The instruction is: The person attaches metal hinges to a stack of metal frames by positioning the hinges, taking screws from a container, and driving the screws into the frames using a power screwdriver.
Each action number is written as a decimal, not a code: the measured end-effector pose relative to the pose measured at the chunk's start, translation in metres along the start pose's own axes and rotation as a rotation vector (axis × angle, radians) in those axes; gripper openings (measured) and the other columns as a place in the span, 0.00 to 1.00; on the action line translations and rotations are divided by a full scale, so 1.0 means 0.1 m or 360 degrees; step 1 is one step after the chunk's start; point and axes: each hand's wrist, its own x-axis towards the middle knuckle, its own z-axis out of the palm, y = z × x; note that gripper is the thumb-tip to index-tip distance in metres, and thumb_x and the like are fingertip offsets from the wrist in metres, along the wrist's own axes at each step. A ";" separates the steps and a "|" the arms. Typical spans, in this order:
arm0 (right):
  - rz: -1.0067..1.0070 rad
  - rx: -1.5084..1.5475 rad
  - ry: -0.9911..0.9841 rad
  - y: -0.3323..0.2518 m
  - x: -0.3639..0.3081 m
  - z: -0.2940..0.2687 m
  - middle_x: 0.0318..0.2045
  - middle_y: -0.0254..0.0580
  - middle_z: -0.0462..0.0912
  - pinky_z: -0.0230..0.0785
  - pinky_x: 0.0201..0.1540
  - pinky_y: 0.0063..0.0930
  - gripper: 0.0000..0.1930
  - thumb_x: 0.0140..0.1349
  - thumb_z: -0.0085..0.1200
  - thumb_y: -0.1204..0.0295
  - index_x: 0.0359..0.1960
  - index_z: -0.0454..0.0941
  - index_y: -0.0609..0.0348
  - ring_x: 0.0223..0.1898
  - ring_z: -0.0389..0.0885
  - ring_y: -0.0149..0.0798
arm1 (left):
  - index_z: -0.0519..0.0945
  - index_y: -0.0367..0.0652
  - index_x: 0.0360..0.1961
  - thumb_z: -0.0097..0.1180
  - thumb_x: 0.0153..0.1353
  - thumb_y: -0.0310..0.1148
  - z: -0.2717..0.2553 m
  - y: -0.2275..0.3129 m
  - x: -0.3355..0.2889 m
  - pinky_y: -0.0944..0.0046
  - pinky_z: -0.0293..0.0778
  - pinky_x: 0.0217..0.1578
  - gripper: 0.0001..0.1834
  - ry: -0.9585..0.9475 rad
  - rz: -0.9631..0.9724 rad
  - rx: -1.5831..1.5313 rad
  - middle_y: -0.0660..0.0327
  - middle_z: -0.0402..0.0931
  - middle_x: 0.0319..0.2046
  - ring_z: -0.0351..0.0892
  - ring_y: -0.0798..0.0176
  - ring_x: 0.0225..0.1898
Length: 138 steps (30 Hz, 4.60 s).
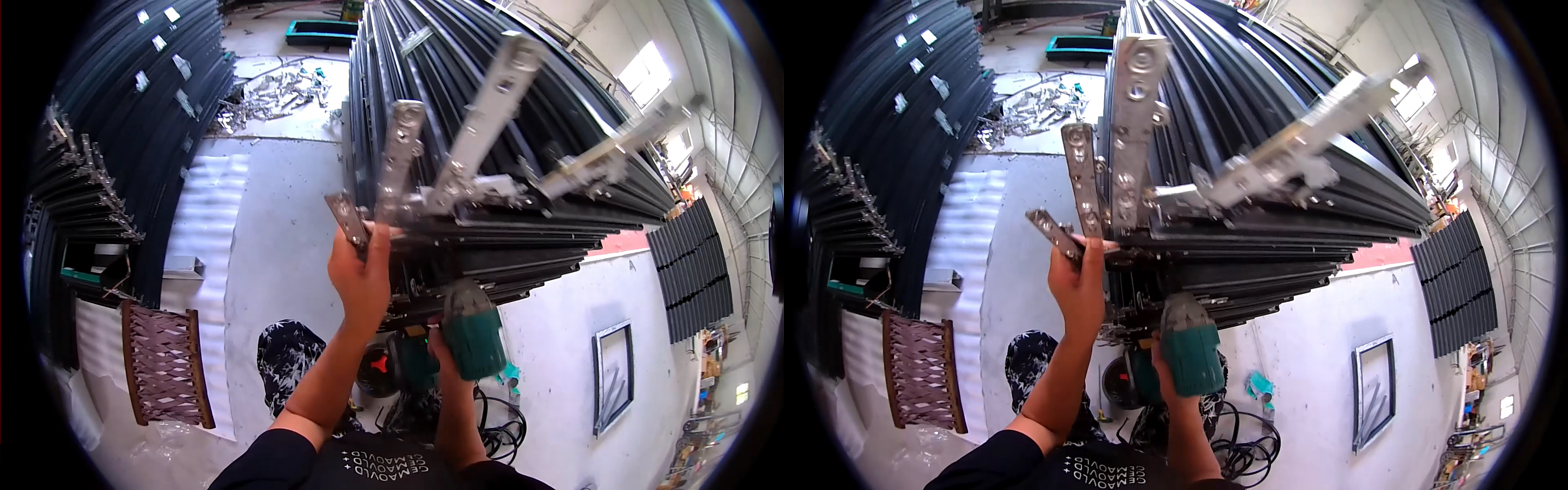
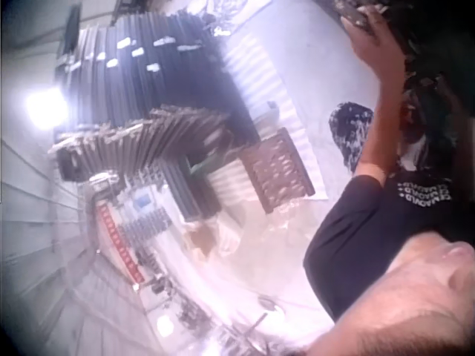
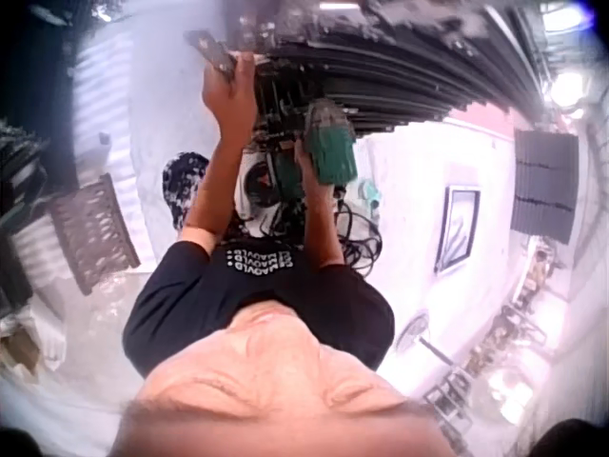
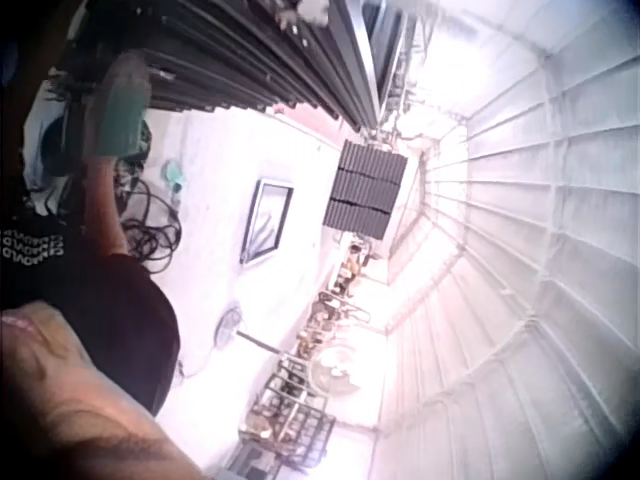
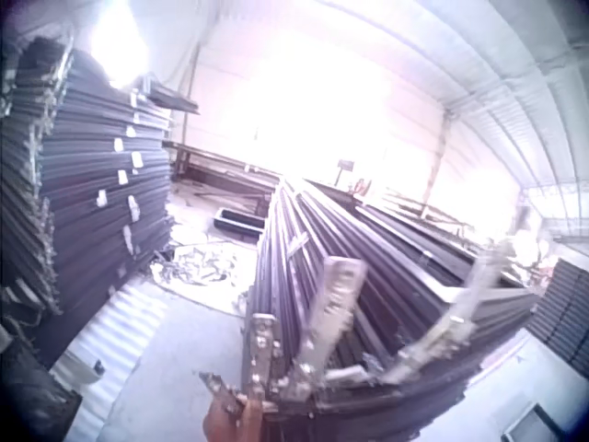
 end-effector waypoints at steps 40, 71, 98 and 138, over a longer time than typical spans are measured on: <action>-0.0144 -0.0078 0.0083 -0.01 -0.18 -0.49 0.26 0.33 0.78 0.67 0.28 0.24 0.09 0.54 0.57 0.79 0.37 0.76 0.60 0.25 0.75 0.30 | 0.71 0.36 0.35 0.50 0.66 0.28 0.08 0.16 -0.34 0.70 0.71 0.41 0.06 -0.0147 -0.0160 0.0117 0.60 0.77 0.31 0.76 0.69 0.34; 0.0754 0.1430 0.0249 -0.58 -0.21 -0.17 0.25 0.35 0.74 0.62 0.30 0.22 0.08 0.58 0.53 0.79 0.39 0.73 0.63 0.24 0.69 0.28 | 0.69 0.40 0.37 0.52 0.66 0.32 0.03 0.19 -0.34 0.76 0.64 0.34 0.07 -0.0254 -0.0175 0.0087 0.62 0.78 0.31 0.70 0.76 0.32; 0.0654 0.1222 0.0180 -0.48 -0.22 -0.18 0.22 0.30 0.71 0.61 0.29 0.21 0.03 0.62 0.53 0.75 0.35 0.74 0.59 0.23 0.67 0.25 | 0.69 0.41 0.36 0.51 0.66 0.33 0.07 0.25 -0.35 0.75 0.61 0.34 0.08 -0.0197 -0.0202 0.0034 0.61 0.79 0.31 0.63 0.77 0.29; 0.0004 0.0289 -0.0039 0.03 0.00 -0.63 0.47 0.47 0.78 0.72 0.48 0.27 0.30 0.56 0.59 0.72 0.59 0.61 0.59 0.46 0.80 0.39 | 0.70 0.40 0.37 0.51 0.66 0.33 0.07 0.14 -0.34 0.75 0.65 0.37 0.07 -0.0183 -0.0106 0.0066 0.61 0.79 0.31 0.69 0.76 0.31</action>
